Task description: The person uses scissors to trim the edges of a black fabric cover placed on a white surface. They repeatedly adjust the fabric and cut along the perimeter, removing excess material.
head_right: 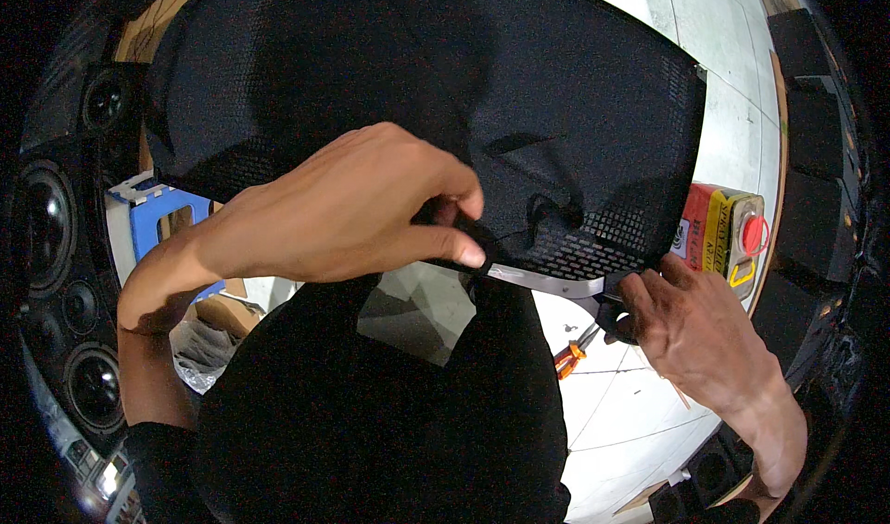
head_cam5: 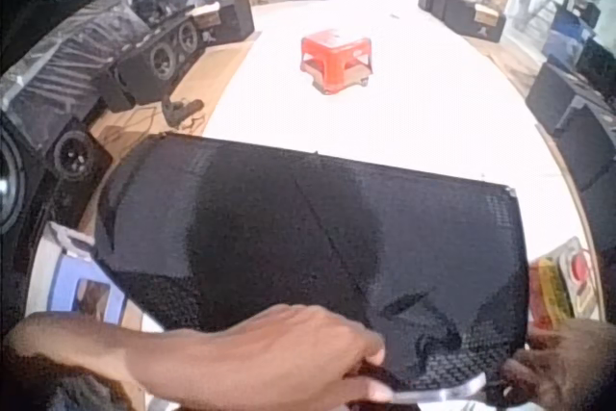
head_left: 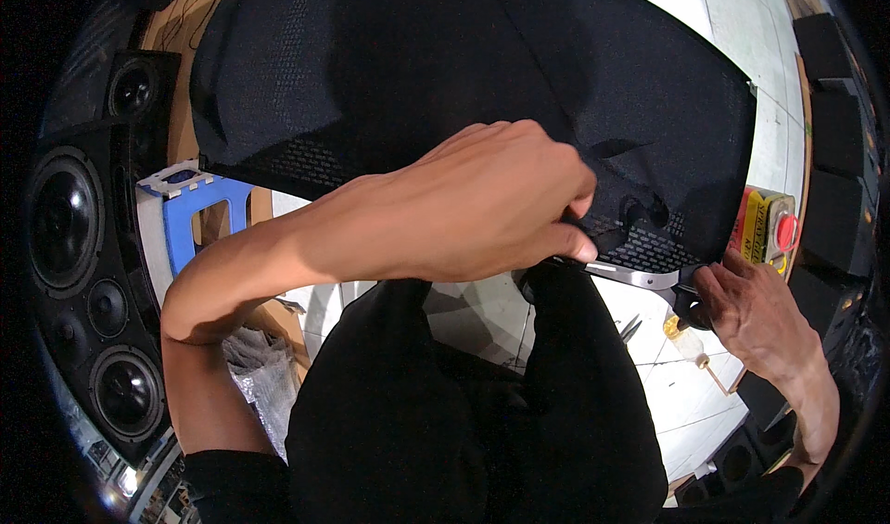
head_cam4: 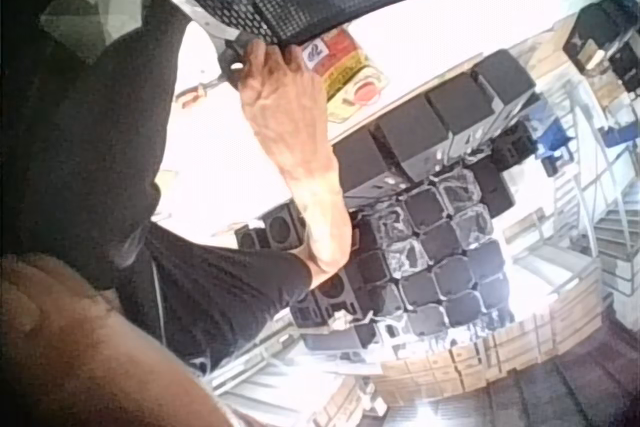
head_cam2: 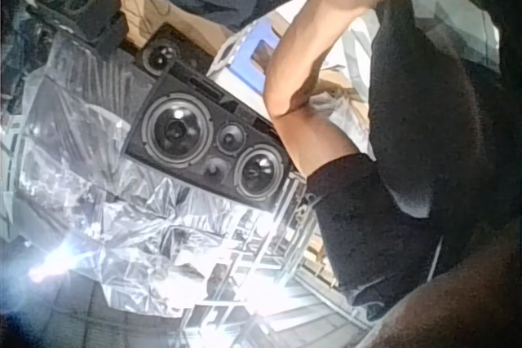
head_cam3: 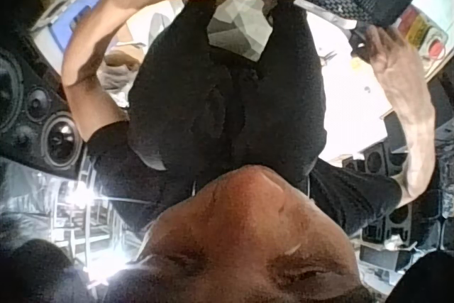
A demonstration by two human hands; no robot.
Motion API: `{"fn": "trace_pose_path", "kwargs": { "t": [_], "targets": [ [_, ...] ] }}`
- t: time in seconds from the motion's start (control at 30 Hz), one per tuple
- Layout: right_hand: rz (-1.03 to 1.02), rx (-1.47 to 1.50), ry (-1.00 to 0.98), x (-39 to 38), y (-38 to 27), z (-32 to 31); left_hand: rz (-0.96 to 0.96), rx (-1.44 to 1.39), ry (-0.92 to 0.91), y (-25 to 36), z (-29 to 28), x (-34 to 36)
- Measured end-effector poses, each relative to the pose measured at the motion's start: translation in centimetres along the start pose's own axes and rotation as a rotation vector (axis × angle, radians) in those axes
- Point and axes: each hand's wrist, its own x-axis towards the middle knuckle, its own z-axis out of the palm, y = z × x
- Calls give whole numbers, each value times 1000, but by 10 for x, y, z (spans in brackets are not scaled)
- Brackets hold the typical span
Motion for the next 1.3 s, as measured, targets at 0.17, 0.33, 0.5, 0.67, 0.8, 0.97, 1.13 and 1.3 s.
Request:
{"fn": "trace_pose_path", "kwargs": {
  "t": [0.17, 0.33, 0.5, 0.67, 0.8, 0.97, 1.13, 1.3],
  "targets": [
    [9, 109, -60, 7, 2, -7, 66, 123, 20, -5, 5, -14],
    [-50, 133, 14, 1, 0, -11, 132, 98, 93, -12, 16, -10],
    [-71, 275, -98, 11, 8, -11, 64, 10, 48, -18, 16, -7],
    [-111, 203, -72, 18, 8, -11, 57, 8, 54, -21, 16, -9],
    [7, 161, -95, 6, 0, -12, 112, -15, 55, -20, 14, -6],
    [-19, 133, -67, 3, 5, -11, 103, -13, 87, -23, 17, -8],
    [18, 155, -108, 8, 3, -13, 128, -9, 103, -21, 17, -8],
    [-5, 169, -115, 14, 2, -17, 118, -174, 122, -30, 26, -7]
  ]
}}
